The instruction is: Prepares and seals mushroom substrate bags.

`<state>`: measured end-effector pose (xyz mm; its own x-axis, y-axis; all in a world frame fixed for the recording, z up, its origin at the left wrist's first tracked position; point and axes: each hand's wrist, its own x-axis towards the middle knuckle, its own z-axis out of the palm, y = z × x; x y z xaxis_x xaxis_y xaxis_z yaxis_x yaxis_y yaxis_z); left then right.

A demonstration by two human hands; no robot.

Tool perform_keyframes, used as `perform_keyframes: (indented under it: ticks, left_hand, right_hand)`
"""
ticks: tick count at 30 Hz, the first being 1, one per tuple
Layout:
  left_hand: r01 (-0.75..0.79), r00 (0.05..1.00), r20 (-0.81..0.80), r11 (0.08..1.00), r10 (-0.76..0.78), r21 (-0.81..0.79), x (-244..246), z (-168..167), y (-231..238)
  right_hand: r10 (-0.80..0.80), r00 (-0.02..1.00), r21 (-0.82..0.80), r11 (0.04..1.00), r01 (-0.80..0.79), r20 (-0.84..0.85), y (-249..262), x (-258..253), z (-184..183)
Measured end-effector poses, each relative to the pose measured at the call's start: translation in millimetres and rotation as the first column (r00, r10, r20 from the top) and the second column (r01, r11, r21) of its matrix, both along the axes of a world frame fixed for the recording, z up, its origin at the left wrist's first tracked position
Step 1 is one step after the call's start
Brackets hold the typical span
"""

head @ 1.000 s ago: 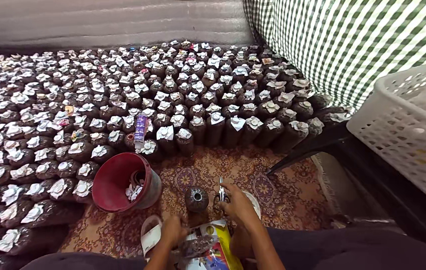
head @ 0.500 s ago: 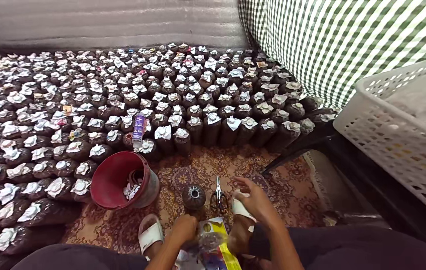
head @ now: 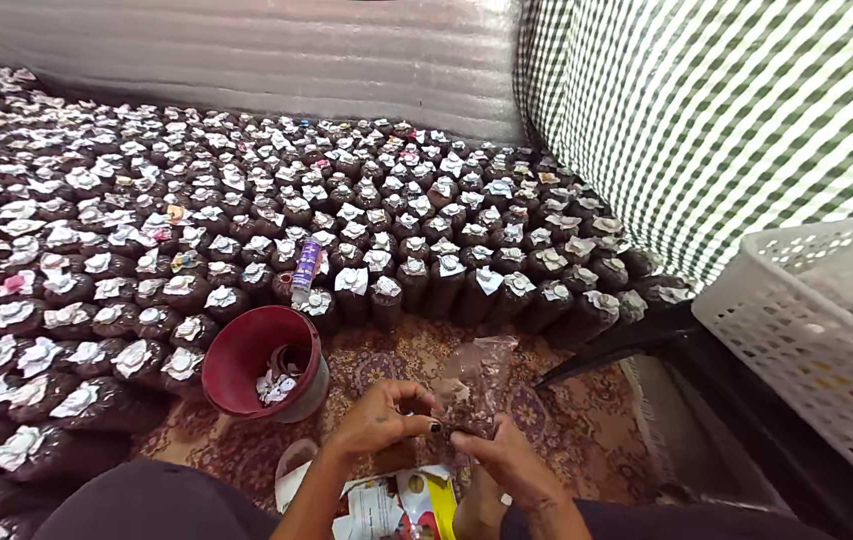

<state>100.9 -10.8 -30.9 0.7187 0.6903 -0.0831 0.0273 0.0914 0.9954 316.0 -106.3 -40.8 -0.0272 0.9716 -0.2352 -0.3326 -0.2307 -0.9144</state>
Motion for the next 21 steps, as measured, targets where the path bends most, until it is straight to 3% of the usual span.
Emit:
perform_keyframes:
  ticks: [4, 8, 14, 17, 21]
  left_hand:
    - [-0.214, 0.973, -0.080, 0.975, 0.219, 0.063, -11, 23, 7]
    - [-0.357, 0.934, 0.039, 0.918, 0.355, 0.176, 9, 11, 2]
    - [-0.386, 0.922, 0.073, 0.920, 0.381, 0.064, 23, -8, 0]
    - [-0.396, 0.905, -0.105, 0.906, 0.412, 0.147, 7, -60, 9]
    - [-0.209, 0.843, -0.451, 0.952, 0.292, 0.224, 9, -123, 0]
  right_hand:
    - [0.055, 0.951, -0.049, 0.998, -0.042, 0.305, 5, 9, -8]
    - [0.095, 0.927, -0.015, 0.995, -0.096, 0.363, 8, 2, -26]
    - [0.029, 0.885, -0.033, 0.999, -0.016, 0.465, 10, 13, -48]
    - [-0.024, 0.826, -0.078, 0.994, 0.082, 0.563, 9, 25, -57]
    - [-0.025, 0.721, -0.088, 0.989, 0.119, 0.692, 11, 35, -65]
